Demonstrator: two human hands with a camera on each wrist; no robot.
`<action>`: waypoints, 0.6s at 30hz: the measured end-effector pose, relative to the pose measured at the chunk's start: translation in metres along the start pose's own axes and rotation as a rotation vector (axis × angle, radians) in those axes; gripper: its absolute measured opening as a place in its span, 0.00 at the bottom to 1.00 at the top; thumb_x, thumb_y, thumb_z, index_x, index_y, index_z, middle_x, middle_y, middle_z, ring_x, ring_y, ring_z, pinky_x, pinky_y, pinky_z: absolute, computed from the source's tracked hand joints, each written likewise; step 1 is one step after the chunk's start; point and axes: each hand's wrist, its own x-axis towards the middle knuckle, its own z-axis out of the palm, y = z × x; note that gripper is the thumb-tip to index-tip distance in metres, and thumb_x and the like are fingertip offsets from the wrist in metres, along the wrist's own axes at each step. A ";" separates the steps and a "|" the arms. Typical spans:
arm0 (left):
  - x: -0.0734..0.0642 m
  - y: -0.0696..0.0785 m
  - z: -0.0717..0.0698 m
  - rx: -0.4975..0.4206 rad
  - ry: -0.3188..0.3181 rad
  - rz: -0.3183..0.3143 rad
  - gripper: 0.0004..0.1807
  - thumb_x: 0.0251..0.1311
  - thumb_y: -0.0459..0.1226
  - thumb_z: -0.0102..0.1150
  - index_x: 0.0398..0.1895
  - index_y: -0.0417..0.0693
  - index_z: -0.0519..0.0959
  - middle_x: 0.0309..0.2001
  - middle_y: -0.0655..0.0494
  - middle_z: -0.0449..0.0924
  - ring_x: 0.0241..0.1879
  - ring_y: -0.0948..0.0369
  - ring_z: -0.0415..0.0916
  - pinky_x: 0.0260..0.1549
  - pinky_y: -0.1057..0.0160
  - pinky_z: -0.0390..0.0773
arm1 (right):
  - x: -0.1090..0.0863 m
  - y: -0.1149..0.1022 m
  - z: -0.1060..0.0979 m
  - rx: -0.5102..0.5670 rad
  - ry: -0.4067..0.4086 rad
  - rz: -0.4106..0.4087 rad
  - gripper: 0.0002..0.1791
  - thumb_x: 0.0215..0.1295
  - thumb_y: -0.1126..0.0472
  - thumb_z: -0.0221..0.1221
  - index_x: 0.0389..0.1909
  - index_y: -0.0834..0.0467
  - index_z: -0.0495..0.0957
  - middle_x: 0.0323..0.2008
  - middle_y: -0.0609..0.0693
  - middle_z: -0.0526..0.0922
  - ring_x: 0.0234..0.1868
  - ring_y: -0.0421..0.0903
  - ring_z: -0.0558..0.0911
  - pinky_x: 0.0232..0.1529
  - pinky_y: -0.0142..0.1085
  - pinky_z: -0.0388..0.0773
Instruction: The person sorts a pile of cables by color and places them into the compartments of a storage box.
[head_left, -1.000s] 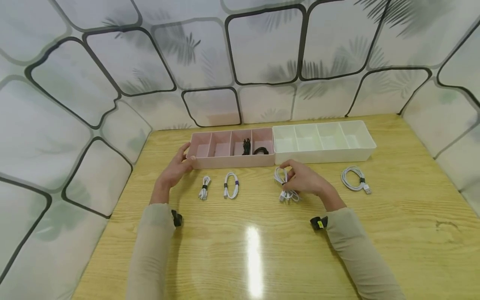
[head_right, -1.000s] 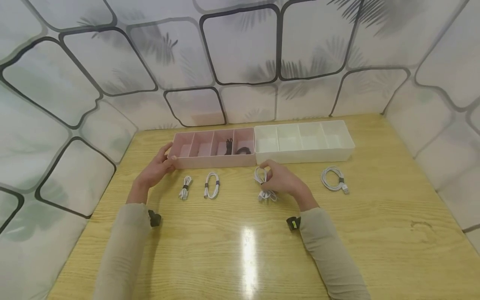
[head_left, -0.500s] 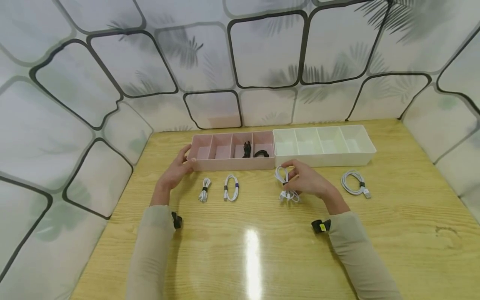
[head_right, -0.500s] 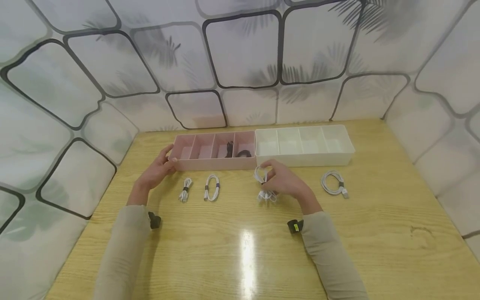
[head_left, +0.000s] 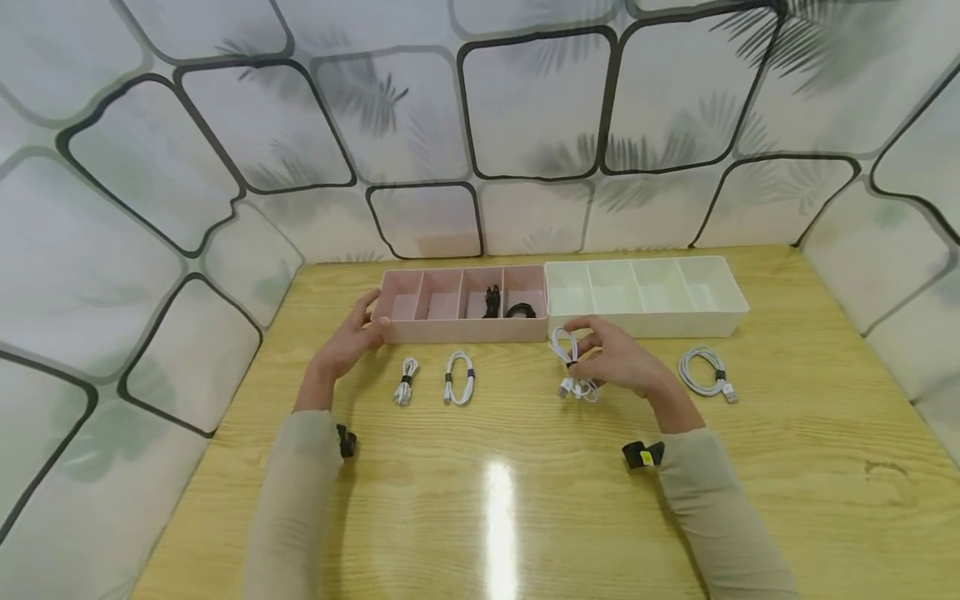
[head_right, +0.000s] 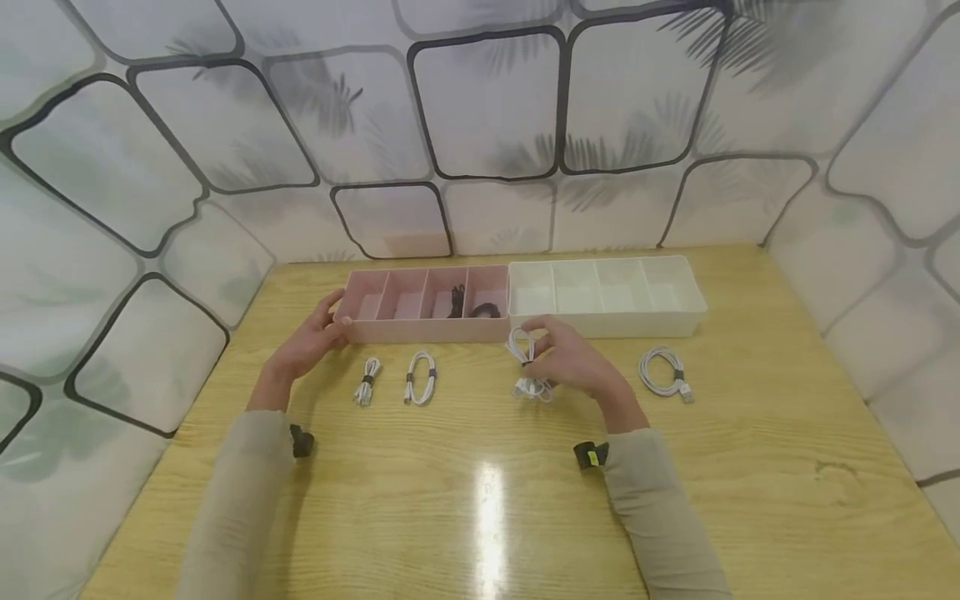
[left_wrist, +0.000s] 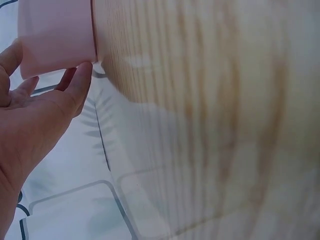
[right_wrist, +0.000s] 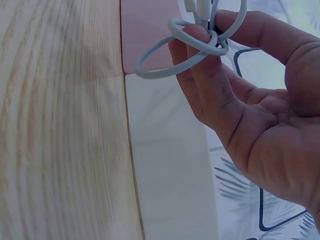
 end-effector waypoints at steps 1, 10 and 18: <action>0.002 -0.003 0.000 0.003 -0.001 0.007 0.37 0.77 0.35 0.41 0.80 0.45 0.35 0.71 0.23 0.46 0.67 0.35 0.55 0.64 0.36 0.58 | -0.001 -0.001 -0.001 -0.005 0.003 -0.005 0.37 0.62 0.71 0.63 0.71 0.63 0.59 0.47 0.65 0.72 0.32 0.48 0.80 0.28 0.38 0.80; 0.008 -0.013 -0.001 0.041 0.010 0.020 0.37 0.78 0.36 0.41 0.81 0.49 0.36 0.74 0.28 0.46 0.69 0.38 0.54 0.63 0.38 0.60 | -0.008 -0.011 -0.012 -0.037 0.057 -0.042 0.36 0.63 0.71 0.61 0.71 0.62 0.59 0.47 0.65 0.74 0.32 0.50 0.81 0.30 0.38 0.80; -0.009 0.013 0.007 0.013 0.005 0.005 0.37 0.77 0.35 0.41 0.79 0.40 0.35 0.71 0.23 0.46 0.66 0.36 0.55 0.64 0.36 0.58 | -0.004 -0.019 -0.017 -0.035 0.107 -0.018 0.37 0.64 0.69 0.60 0.73 0.60 0.57 0.49 0.66 0.74 0.35 0.51 0.80 0.34 0.39 0.80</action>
